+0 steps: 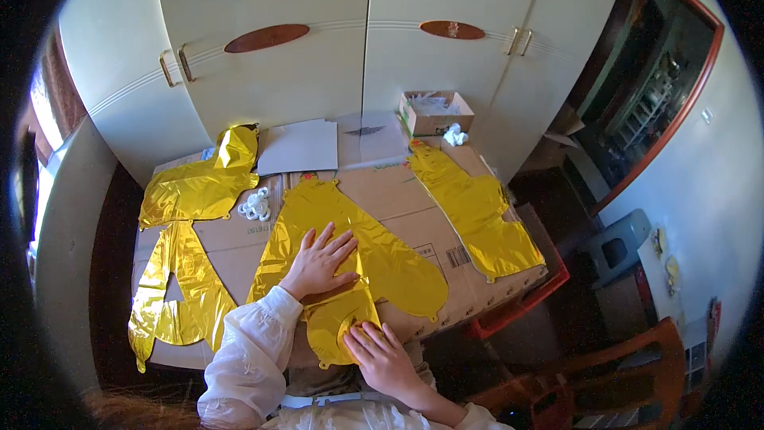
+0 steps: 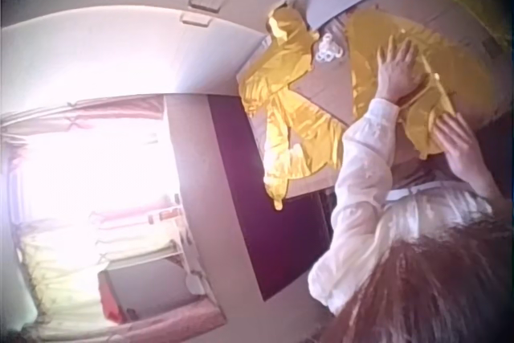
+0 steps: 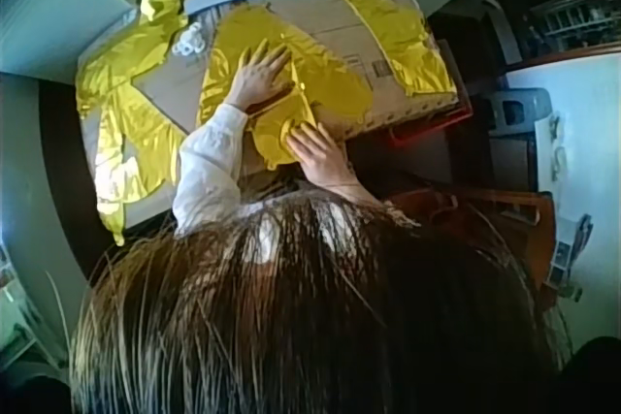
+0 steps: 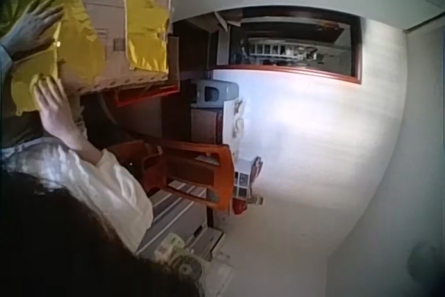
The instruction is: The person is folding gold-colored foil sheets and placing them onto cardboard folders to be packaged.
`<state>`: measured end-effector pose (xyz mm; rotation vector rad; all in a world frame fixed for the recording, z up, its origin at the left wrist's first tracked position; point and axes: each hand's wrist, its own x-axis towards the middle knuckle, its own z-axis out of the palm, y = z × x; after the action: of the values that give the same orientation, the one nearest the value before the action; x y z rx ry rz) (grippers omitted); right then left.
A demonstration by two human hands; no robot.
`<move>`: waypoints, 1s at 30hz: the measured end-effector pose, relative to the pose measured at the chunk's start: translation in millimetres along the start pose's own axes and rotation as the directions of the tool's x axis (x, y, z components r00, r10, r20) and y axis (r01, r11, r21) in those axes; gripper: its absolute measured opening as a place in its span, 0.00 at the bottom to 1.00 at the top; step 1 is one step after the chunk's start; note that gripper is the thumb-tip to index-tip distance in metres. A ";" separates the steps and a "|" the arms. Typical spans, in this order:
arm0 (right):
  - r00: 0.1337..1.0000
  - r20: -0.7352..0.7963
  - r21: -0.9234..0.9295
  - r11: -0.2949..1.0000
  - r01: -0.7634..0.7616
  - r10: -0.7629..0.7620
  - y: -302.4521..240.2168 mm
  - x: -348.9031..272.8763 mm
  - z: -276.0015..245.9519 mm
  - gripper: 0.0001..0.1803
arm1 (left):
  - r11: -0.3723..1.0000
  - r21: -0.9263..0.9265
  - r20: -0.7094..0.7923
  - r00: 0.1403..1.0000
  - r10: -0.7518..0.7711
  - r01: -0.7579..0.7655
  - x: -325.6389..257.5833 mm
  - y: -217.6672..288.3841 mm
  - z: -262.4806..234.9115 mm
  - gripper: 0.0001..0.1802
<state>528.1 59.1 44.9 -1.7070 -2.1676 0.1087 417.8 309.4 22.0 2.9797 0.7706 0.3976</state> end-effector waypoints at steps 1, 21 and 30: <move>1.000 0.008 -0.010 1.000 0.011 -0.011 1.2 0.0 0.1 0.27 | 1.000 0.005 0.001 1.000 -0.001 0.001 0.0 -0.9 -0.6 0.42; 0.996 0.032 0.106 0.991 -0.083 0.081 52.1 9.6 -4.8 0.31 | 1.000 0.004 0.018 1.000 0.002 -0.002 1.3 2.1 -5.4 0.49; 0.996 0.075 -0.009 0.998 0.056 -0.055 54.1 11.8 3.0 0.32 | 1.000 -0.004 0.002 1.000 0.002 -0.002 1.2 2.0 -6.1 0.49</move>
<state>574.8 84.8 29.4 -1.6726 -2.2722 0.1482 418.1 308.1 28.3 2.9769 0.7662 0.3961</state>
